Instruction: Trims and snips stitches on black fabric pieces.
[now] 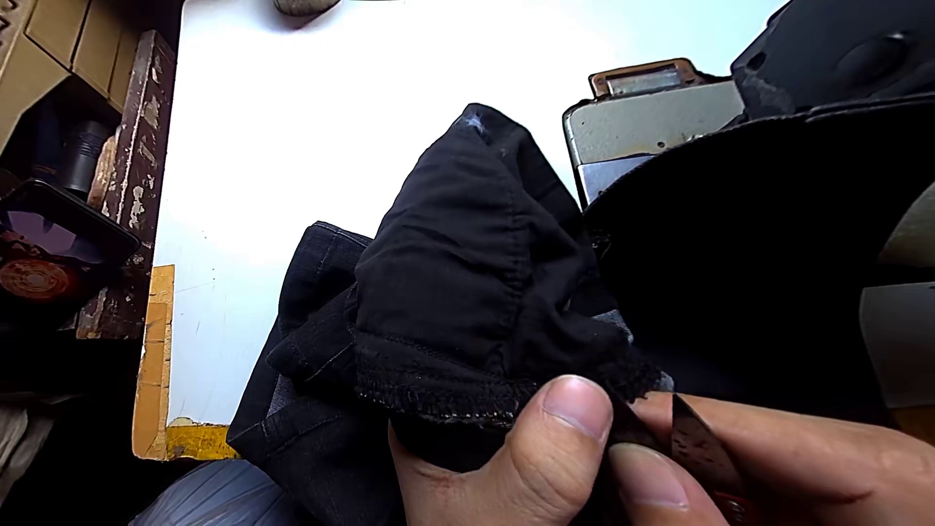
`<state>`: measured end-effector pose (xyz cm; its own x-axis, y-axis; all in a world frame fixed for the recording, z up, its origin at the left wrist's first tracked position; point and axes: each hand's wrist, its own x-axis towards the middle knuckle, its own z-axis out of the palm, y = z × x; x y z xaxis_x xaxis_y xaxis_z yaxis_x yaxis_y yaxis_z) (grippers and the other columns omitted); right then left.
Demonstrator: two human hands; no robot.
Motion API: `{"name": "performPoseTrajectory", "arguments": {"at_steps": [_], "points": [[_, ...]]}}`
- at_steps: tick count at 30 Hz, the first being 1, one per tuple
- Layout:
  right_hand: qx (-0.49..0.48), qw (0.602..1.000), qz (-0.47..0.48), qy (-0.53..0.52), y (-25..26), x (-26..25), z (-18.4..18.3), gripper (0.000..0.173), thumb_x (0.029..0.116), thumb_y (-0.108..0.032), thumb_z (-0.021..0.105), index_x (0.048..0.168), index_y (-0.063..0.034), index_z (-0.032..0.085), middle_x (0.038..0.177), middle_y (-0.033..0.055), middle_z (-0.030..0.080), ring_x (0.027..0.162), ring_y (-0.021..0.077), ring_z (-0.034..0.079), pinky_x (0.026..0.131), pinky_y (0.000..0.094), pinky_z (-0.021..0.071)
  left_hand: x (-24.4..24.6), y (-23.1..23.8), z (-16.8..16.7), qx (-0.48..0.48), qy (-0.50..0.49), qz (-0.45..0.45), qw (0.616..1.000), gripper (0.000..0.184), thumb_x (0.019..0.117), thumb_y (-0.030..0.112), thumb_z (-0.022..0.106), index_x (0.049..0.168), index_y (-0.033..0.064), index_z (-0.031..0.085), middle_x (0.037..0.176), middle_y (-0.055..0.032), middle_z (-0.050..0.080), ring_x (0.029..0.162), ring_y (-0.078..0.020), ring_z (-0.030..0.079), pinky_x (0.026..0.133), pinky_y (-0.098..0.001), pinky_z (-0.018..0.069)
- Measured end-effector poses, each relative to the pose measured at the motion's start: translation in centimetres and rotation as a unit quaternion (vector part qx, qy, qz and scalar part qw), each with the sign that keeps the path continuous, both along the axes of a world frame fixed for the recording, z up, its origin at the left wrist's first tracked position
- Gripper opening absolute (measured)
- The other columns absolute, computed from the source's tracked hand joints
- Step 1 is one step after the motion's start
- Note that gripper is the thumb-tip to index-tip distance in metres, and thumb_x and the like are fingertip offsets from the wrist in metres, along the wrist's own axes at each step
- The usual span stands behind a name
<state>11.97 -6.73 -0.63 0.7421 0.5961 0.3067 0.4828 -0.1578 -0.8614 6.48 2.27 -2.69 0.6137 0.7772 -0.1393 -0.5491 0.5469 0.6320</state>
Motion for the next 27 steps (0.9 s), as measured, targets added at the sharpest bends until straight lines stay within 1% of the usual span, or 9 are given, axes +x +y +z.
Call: {"name": "performPoseTrajectory", "arguments": {"at_steps": [2, 4, 8, 11, 16, 18, 22, 27], "points": [[0.0, 1.0, 0.002, -0.015, 0.0, 0.0, -0.1, 0.016, 0.1023, -0.008, 0.057, 0.102, 0.0049, 0.066, 0.082, 0.0091, 0.071, 0.072, 0.0015, 0.065, 0.065, 0.0138, 0.0521, 0.0, 0.0, 0.0, 0.0, 0.006, 0.004, 1.0, 0.015, 0.0896, -0.005, 0.067, 0.105, -0.0053, 0.065, 0.087, -0.0169, 0.072, 0.082, -0.0183, 0.074, 0.078, -0.0345, 0.0625], [0.002, 1.0, 0.005, -0.015, 0.0, 0.0, -0.1, 0.016, 0.1024, -0.008, 0.056, 0.103, 0.0053, 0.066, 0.082, 0.0094, 0.071, 0.072, 0.0018, 0.065, 0.064, 0.014, 0.0519, 0.0, 0.0, -0.1, 0.0, 0.009, 0.004, 1.0, 0.014, 0.0897, -0.004, 0.067, 0.104, -0.0049, 0.066, 0.086, -0.0164, 0.072, 0.081, -0.0176, 0.074, 0.078, -0.0339, 0.0625], [-0.009, 0.999, 0.013, 0.032, -0.2, 0.1, 0.4, 0.015, 0.1022, -0.006, 0.057, 0.104, 0.0074, 0.065, 0.085, 0.0096, 0.072, 0.074, 0.0017, 0.067, 0.066, 0.0156, 0.0546, -0.1, 0.1, -0.3, -0.004, 0.018, -0.005, 1.0, 0.016, 0.0893, -0.003, 0.069, 0.104, -0.0049, 0.065, 0.087, -0.0169, 0.072, 0.081, -0.0188, 0.074, 0.077, -0.0357, 0.0626], [-0.02, 0.997, 0.022, 0.068, -0.5, 0.3, 0.9, 0.016, 0.1022, -0.005, 0.057, 0.105, 0.008, 0.064, 0.086, 0.0099, 0.072, 0.073, 0.0022, 0.066, 0.064, 0.0166, 0.0543, -0.2, 0.1, -0.4, -0.01, 0.01, -0.011, 1.0, 0.018, 0.0897, -0.003, 0.069, 0.107, -0.0051, 0.065, 0.088, -0.0178, 0.072, 0.082, -0.0197, 0.074, 0.079, -0.0369, 0.0627], [-0.016, 0.995, 0.02, 0.094, -0.4, 0.4, 1.1, 0.016, 0.1015, -0.005, 0.057, 0.105, 0.0087, 0.065, 0.085, 0.0089, 0.071, 0.071, 0.0024, 0.065, 0.062, 0.0174, 0.0547, -0.2, 0.1, -0.5, -0.009, 0.003, -0.012, 1.0, 0.019, 0.0895, -0.003, 0.07, 0.108, -0.005, 0.065, 0.091, -0.0185, 0.072, 0.085, -0.0208, 0.074, 0.081, -0.0377, 0.0626], [-0.024, 0.995, 0.018, 0.092, -0.4, 0.5, 1.3, 0.015, 0.1014, -0.005, 0.057, 0.104, 0.0085, 0.065, 0.085, 0.0088, 0.071, 0.07, 0.0022, 0.065, 0.062, 0.0173, 0.0547, -0.2, 0.1, -0.5, -0.009, 0.0, -0.015, 1.0, 0.017, 0.0903, -0.003, 0.068, 0.107, -0.005, 0.065, 0.089, -0.0183, 0.072, 0.084, -0.0204, 0.074, 0.08, -0.0373, 0.0625], [-0.044, 0.996, 0.023, 0.079, -0.5, 0.7, 1.6, 0.016, 0.1013, -0.005, 0.058, 0.104, 0.0085, 0.065, 0.084, 0.0097, 0.071, 0.071, 0.0031, 0.066, 0.063, 0.0181, 0.0548, -0.2, 0.2, -0.6, -0.011, -0.004, -0.023, 1.0, 0.017, 0.0906, -0.003, 0.067, 0.107, -0.0063, 0.065, 0.09, -0.0203, 0.072, 0.084, -0.0231, 0.075, 0.081, -0.0396, 0.0628], [-0.051, 0.995, 0.026, 0.076, -0.5, 0.9, 1.8, 0.016, 0.1013, -0.006, 0.059, 0.104, 0.0083, 0.066, 0.084, 0.0102, 0.071, 0.072, 0.0037, 0.066, 0.063, 0.0183, 0.0543, -0.2, 0.2, -0.6, 0.0, -0.004, -0.022, 1.0, 0.018, 0.0897, -0.004, 0.068, 0.107, -0.0055, 0.065, 0.091, -0.019, 0.072, 0.085, -0.0217, 0.075, 0.081, -0.0386, 0.0626]]}}
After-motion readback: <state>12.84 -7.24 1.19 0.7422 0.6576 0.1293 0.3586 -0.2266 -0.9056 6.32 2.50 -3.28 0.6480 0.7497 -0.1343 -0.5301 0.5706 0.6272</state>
